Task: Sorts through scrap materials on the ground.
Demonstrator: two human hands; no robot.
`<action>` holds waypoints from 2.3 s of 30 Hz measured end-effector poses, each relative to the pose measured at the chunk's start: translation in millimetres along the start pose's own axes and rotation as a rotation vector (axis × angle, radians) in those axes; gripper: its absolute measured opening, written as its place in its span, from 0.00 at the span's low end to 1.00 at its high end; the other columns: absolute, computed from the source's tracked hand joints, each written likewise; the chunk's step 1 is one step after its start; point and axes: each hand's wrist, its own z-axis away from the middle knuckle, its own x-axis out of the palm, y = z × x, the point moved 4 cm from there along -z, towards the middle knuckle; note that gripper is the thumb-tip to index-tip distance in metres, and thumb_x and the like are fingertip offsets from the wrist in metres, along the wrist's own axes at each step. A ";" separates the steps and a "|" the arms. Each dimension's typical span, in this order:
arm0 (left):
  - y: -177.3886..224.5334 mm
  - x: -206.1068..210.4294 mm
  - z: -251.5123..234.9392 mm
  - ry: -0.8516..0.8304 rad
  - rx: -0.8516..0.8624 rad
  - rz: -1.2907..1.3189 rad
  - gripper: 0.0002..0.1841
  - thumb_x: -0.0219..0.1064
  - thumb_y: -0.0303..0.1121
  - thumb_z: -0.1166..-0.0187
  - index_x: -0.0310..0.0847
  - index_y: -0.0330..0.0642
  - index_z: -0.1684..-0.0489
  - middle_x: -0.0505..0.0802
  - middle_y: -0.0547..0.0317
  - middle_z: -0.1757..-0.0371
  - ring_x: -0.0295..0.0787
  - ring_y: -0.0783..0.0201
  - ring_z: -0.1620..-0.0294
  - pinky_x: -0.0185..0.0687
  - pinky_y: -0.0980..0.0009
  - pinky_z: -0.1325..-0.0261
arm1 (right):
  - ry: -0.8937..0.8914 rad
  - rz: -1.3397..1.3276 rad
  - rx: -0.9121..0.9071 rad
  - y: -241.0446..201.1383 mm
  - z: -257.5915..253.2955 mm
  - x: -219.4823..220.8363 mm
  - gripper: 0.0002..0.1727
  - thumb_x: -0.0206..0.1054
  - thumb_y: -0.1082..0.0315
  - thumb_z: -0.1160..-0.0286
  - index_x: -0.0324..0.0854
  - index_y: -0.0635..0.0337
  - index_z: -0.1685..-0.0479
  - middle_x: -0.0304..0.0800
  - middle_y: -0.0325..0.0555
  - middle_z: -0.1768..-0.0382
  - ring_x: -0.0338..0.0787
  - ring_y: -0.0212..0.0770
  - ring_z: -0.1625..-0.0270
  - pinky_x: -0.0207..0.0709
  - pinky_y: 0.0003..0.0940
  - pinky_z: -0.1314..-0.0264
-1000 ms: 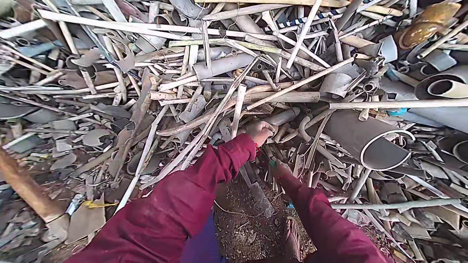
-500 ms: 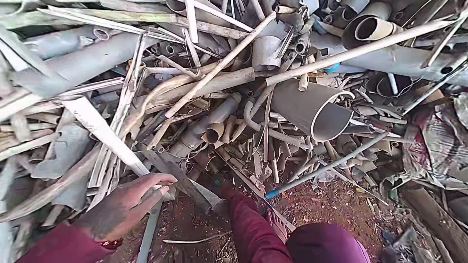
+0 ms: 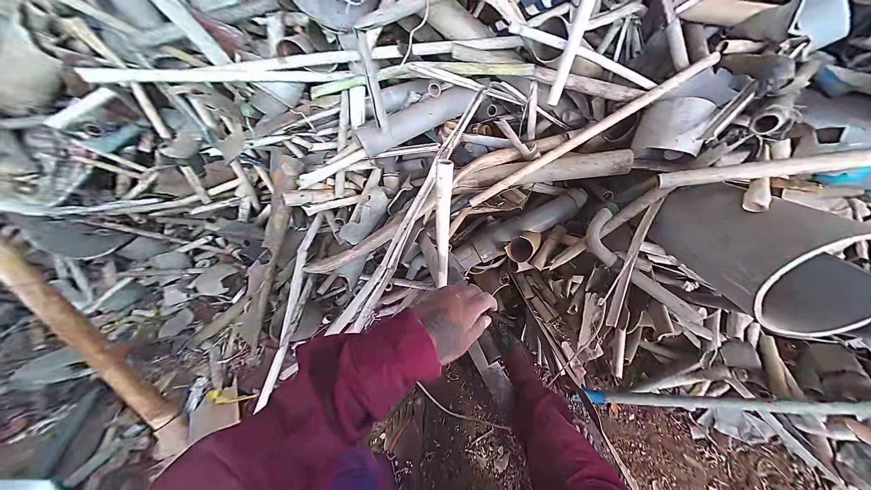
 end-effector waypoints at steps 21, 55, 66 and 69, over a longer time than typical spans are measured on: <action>8.1 22.3 24.1 -0.311 -0.068 0.114 0.23 0.55 0.38 0.07 0.72 0.34 0.20 0.81 0.35 0.24 0.74 0.41 0.19 0.60 0.47 0.15 | 0.115 -0.323 0.148 6.1 -2.8 18.7 0.30 0.71 0.60 0.19 0.76 0.73 0.26 0.85 0.69 0.32 0.83 0.62 0.26 0.69 0.55 0.20; 11.6 31.8 -8.6 -0.214 -0.102 -0.057 0.30 0.58 0.39 0.08 0.60 0.30 0.13 0.71 0.28 0.17 0.63 0.34 0.13 0.55 0.43 0.13 | 0.164 0.424 -0.078 -64.3 142.4 -136.2 0.48 0.79 0.61 0.32 0.57 0.62 0.11 0.84 0.70 0.32 0.85 0.66 0.29 0.75 0.61 0.27; -8.5 -6.9 -45.6 0.847 -0.239 1.466 0.40 0.60 0.43 0.10 0.38 0.40 0.06 0.70 0.29 0.17 0.75 0.40 0.23 0.77 0.47 0.29 | 0.293 -0.162 -0.472 -156.6 228.9 -276.3 0.29 0.79 0.71 0.32 0.72 0.66 0.32 0.85 0.46 0.66 0.79 0.31 0.84 0.78 0.27 0.79; 8.4 4.2 -46.4 0.513 -0.246 1.757 0.35 0.41 0.58 0.07 0.56 0.40 0.11 0.76 0.35 0.21 0.75 0.42 0.25 0.71 0.45 0.28 | 0.274 -0.556 -0.503 -152.2 229.1 -281.1 0.16 0.70 0.76 0.24 0.74 0.68 0.41 0.80 0.41 0.78 0.74 0.29 0.89 0.75 0.23 0.85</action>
